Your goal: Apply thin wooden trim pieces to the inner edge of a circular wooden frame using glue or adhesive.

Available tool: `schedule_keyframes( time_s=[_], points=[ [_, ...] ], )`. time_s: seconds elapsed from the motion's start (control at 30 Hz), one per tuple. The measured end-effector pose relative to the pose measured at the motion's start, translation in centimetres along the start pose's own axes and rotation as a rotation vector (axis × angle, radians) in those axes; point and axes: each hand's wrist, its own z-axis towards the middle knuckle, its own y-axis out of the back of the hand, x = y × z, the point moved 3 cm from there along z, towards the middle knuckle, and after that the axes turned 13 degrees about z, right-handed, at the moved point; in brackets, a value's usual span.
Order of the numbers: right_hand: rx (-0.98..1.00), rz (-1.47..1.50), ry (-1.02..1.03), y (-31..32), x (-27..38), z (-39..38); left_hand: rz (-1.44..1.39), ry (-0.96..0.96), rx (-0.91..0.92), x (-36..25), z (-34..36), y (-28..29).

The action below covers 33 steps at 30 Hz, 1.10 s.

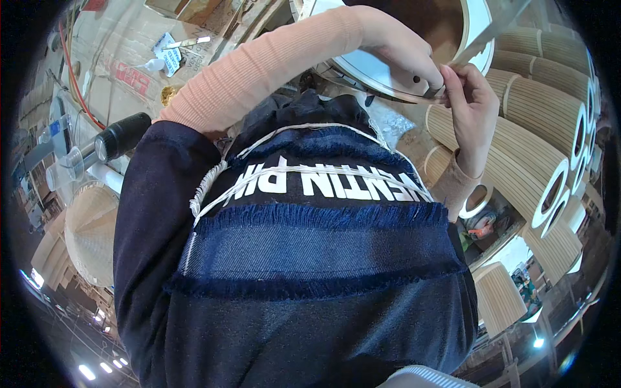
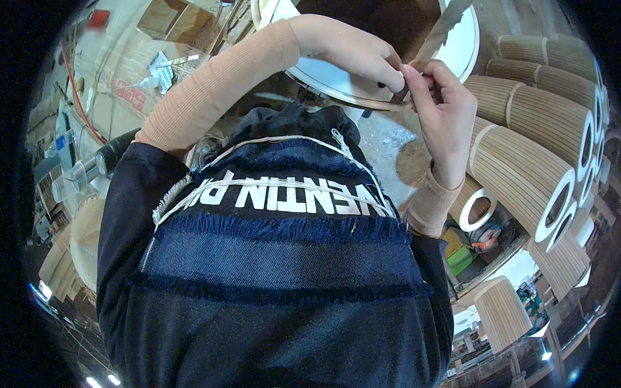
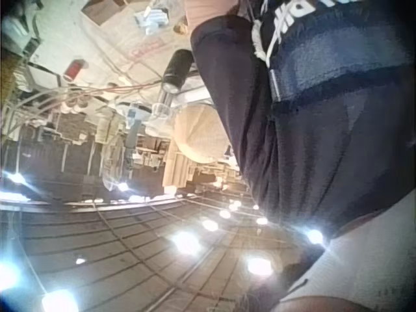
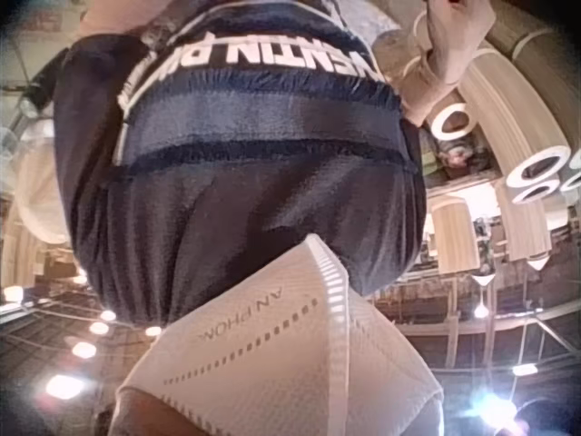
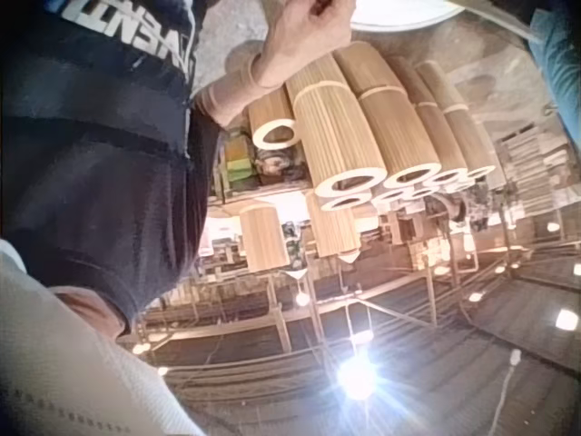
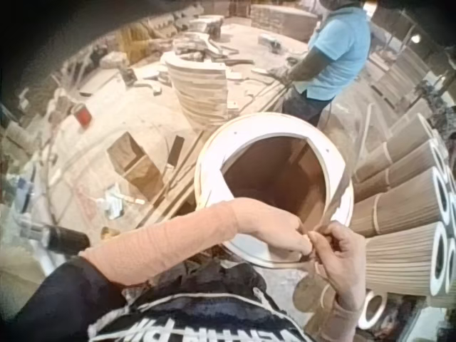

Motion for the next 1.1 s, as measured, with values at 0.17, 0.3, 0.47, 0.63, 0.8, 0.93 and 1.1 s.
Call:
schedule_keyframes(
  time_s=[0.17, 0.3, 0.47, 0.63, 0.8, 0.93, 1.1],
  points=[
    [-0.048, 0.071, 0.071, 0.1, 0.1, -2.7, -0.054, -0.042, -0.088, -0.2, -2.0, 0.6],
    [-0.067, 0.098, 0.076, -0.1, 0.2, -6.2, -0.022, -0.038, -0.03, 0.2, -2.0, 1.0],
    [-0.22, 0.245, 0.012, -1.8, -2.5, -9.7, -0.058, 0.067, -0.119, -0.4, -2.9, 0.7],
    [-0.273, 0.261, 0.083, -1.2, -4.3, -10.7, 0.019, 0.028, -0.121, -0.3, -2.8, 0.5],
    [-0.359, 0.32, 0.196, -0.6, -4.2, -9.8, 0.042, 0.0, -0.167, 0.8, -2.3, 0.5],
    [-0.403, 0.307, 0.223, -0.2, -4.6, -9.0, -0.103, -0.007, -0.05, 0.9, -1.8, 0.7],
    [-0.415, 0.323, 0.244, -0.2, -4.6, -8.2, -0.041, -0.014, 0.004, 0.9, -0.8, 1.9]
  ],
)
